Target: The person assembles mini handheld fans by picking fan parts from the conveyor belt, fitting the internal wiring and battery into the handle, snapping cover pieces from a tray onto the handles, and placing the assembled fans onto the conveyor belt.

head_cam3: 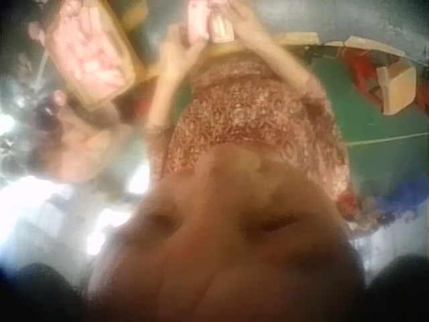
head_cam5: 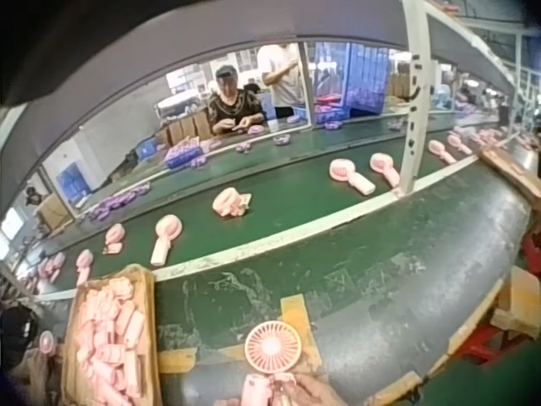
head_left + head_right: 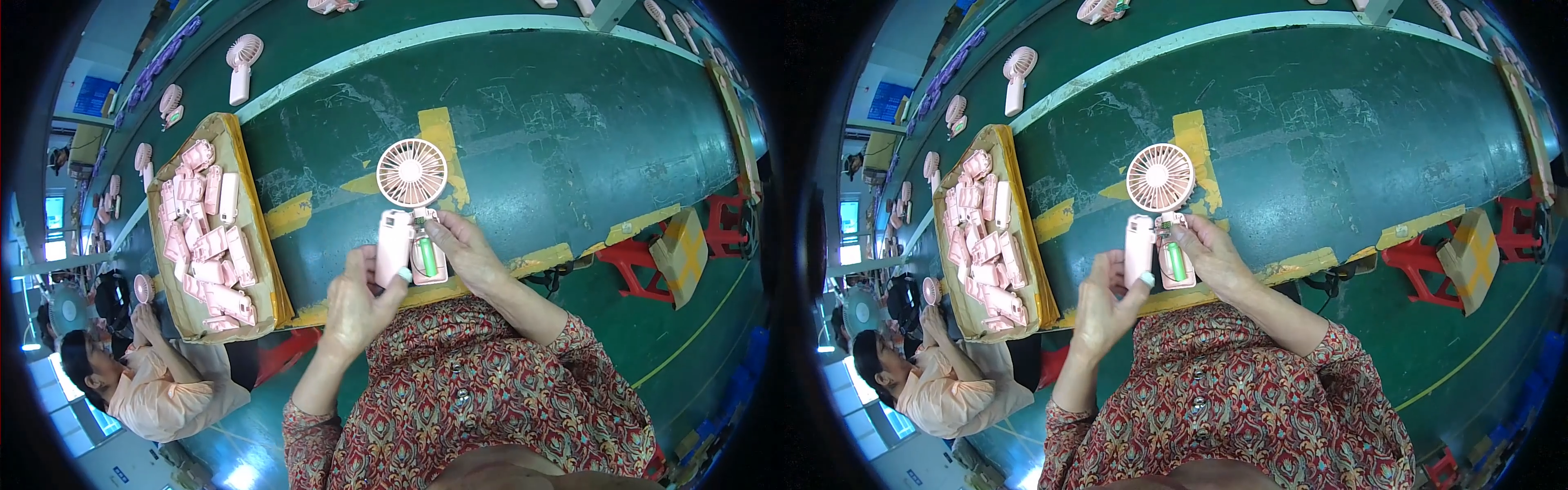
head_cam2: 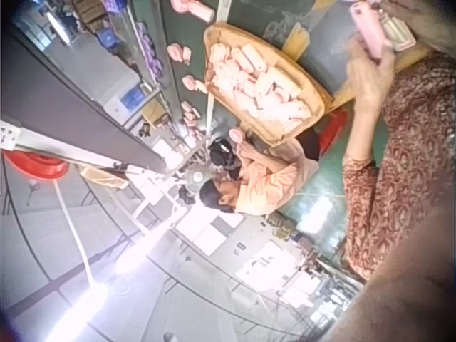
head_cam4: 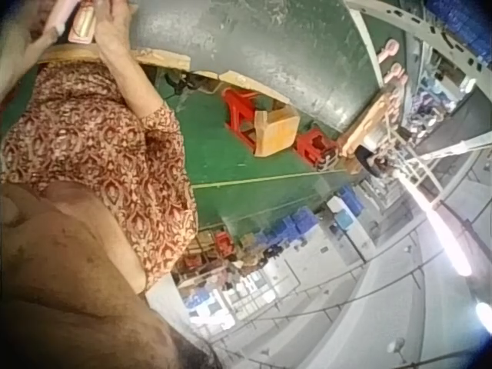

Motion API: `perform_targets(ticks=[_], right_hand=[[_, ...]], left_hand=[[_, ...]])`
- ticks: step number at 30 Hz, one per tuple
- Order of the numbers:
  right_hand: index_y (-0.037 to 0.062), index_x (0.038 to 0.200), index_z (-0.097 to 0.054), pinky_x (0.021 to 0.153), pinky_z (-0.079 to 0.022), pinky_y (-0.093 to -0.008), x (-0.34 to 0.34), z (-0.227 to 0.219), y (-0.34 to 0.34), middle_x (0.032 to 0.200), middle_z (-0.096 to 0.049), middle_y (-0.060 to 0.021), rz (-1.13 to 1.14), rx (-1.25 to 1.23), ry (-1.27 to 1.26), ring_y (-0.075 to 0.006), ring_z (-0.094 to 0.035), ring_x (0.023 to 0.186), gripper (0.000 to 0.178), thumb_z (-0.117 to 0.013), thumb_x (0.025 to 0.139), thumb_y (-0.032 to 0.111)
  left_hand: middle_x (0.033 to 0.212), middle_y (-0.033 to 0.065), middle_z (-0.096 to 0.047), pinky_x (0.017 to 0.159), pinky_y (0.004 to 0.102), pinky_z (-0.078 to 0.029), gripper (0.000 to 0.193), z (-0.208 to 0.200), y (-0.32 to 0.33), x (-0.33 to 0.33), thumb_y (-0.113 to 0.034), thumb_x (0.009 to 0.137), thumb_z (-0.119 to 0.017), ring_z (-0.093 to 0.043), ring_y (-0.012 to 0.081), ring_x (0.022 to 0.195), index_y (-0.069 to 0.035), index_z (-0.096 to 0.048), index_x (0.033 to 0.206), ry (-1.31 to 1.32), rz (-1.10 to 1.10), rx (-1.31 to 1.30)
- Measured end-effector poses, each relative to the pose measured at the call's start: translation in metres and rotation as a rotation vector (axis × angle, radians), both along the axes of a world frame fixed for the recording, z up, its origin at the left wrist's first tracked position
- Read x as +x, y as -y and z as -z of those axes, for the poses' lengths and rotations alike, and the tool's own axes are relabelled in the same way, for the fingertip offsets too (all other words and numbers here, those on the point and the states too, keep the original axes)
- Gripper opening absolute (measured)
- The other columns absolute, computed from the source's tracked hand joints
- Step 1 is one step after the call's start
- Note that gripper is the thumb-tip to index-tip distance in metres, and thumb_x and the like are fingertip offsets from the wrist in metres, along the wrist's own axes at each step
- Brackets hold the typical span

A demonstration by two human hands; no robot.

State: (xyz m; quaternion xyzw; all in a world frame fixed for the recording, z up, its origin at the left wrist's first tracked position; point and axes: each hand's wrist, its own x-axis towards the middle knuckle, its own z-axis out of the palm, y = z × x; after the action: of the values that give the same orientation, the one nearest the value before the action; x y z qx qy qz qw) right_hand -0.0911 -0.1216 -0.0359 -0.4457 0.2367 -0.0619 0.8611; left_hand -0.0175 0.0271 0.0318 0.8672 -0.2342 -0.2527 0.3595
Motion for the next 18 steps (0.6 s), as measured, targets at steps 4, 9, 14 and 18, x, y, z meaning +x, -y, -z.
perform_targets(ticks=[4,9,14,18], right_hand=[[-0.0018,0.118,-0.049,0.073,-0.047,-0.0223,0.0,0.001,-0.003,0.095,-0.059,-0.004,0.0,-0.161,-0.021,-0.0056,-0.055,0.082,0.029,-0.044,0.097,0.018],[-0.0023,0.118,-0.048,0.073,-0.047,-0.023,-0.004,-0.006,-0.001,0.096,-0.059,-0.0041,-0.081,-0.092,-0.069,-0.0065,-0.055,0.082,0.029,-0.044,0.097,0.016],[-0.0017,0.124,-0.045,0.077,-0.047,-0.0251,-0.007,-0.014,0.004,0.104,-0.058,-0.0067,-0.187,-0.016,-0.067,-0.0094,-0.054,0.091,0.03,-0.041,0.097,0.013],[-0.0003,0.132,-0.038,0.081,-0.045,-0.0243,-0.009,-0.015,0.002,0.113,-0.053,-0.0066,-0.131,0.0,0.053,-0.0111,-0.051,0.101,0.037,-0.04,0.097,0.013]], left_hand=[[0.079,0.0194,-0.065,0.062,0.0416,-0.053,0.054,-0.001,0.009,-0.017,-0.019,0.076,-0.064,-0.065,0.032,0.064,0.003,-0.042,0.119,0.088,0.056,0.012],[0.078,0.0248,-0.064,0.06,0.0442,-0.052,0.063,0.005,0.015,-0.023,-0.021,0.076,-0.063,-0.065,0.0363,0.064,0.005,-0.038,0.128,0.156,0.099,0.051],[0.075,0.026,-0.063,0.053,0.0421,-0.052,0.062,0.01,0.016,-0.025,-0.022,0.075,-0.065,-0.065,0.0349,0.059,0.012,-0.045,0.122,0.275,0.14,0.052],[0.072,0.0256,-0.063,0.05,0.0415,-0.052,0.06,0.01,0.016,-0.026,-0.022,0.074,-0.065,-0.065,0.0335,0.056,0.013,-0.048,0.119,0.323,0.155,0.071]])
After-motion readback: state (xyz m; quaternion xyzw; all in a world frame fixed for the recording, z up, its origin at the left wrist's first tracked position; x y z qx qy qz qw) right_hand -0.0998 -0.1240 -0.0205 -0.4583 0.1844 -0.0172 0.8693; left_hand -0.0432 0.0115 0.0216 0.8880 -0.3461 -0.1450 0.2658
